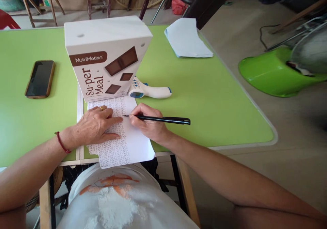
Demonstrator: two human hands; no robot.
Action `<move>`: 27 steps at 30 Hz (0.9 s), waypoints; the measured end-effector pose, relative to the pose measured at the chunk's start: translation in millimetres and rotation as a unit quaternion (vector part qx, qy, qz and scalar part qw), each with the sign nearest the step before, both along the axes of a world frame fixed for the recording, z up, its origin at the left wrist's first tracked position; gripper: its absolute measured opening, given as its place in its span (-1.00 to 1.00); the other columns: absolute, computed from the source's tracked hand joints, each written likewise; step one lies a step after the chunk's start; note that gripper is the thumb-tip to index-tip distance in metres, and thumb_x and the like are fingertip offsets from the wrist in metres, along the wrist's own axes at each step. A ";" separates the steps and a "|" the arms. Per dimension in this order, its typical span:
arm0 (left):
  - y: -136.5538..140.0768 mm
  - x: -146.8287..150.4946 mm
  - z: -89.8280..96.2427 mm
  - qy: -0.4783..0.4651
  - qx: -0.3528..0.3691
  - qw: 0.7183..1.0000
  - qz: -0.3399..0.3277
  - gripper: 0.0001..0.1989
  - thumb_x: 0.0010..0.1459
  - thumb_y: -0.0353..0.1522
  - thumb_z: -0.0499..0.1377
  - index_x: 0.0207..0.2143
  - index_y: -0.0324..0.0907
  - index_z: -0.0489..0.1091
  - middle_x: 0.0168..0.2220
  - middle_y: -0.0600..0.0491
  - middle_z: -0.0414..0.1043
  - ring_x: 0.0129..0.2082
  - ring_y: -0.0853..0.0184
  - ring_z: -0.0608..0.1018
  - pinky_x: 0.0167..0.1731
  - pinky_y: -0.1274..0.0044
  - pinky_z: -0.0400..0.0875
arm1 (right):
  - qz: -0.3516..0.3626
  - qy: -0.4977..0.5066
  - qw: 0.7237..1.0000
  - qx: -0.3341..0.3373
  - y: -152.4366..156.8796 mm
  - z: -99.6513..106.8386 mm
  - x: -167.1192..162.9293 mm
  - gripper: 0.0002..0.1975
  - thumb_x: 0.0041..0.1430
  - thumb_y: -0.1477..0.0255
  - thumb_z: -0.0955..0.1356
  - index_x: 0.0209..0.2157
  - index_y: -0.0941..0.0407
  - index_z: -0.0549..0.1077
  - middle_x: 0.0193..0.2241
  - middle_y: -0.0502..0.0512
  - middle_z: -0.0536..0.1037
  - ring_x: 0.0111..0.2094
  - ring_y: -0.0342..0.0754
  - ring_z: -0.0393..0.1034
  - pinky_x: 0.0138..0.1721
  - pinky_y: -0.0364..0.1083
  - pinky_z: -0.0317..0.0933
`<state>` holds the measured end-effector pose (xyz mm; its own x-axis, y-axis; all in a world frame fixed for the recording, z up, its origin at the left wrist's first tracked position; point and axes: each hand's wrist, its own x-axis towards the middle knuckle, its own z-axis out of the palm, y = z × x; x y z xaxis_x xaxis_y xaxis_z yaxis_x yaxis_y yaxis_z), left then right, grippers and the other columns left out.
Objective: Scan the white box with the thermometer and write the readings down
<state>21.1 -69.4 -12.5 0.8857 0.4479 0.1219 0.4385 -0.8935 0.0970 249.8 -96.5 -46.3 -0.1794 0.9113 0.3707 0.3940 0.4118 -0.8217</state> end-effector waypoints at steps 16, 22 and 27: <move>1.6 -0.7 0.9 -0.001 -0.004 1.000 -0.004 -0.40 0.39 0.07 -0.07 0.09 -0.16 0.45 -0.32 -0.05 0.40 -0.40 0.21 0.42 -0.36 0.38 0.37 | -0.003 -0.004 1.000 0.017 -0.3 -0.8 0.2 -0.83 0.13 0.45 0.32 -0.50 0.04 0.25 -0.62 -0.11 0.35 -0.63 -0.19 0.16 -0.59 -0.16 0.09; 0.8 -0.7 1.5 -0.031 0.007 0.999 -0.016 -0.40 0.40 0.04 -0.09 0.07 -0.20 0.47 -0.33 -0.06 0.40 -0.42 0.18 0.43 -0.40 0.37 0.35 | 0.004 0.007 1.000 0.027 -0.5 0.8 0.3 -0.82 0.12 0.49 0.31 -0.52 0.05 0.24 -0.63 -0.12 0.33 -0.64 -0.21 0.14 -0.61 -0.17 0.06; 0.6 -1.2 2.0 -0.019 0.005 1.000 -0.009 -0.43 0.39 0.04 -0.04 0.07 -0.17 0.47 -0.32 -0.05 0.41 -0.42 0.19 0.42 -0.40 0.37 0.36 | -0.027 0.009 0.999 0.024 -0.5 0.3 2.1 -0.85 0.11 0.49 0.33 -0.50 0.05 0.28 -0.63 -0.12 0.36 -0.63 -0.19 0.16 -0.60 -0.16 0.09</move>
<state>20.0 -68.8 -10.5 0.8884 0.4301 0.1607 0.4181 -0.9024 0.1040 251.9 -97.0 -46.0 -0.1237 0.9008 0.4162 0.4027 0.4289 -0.8086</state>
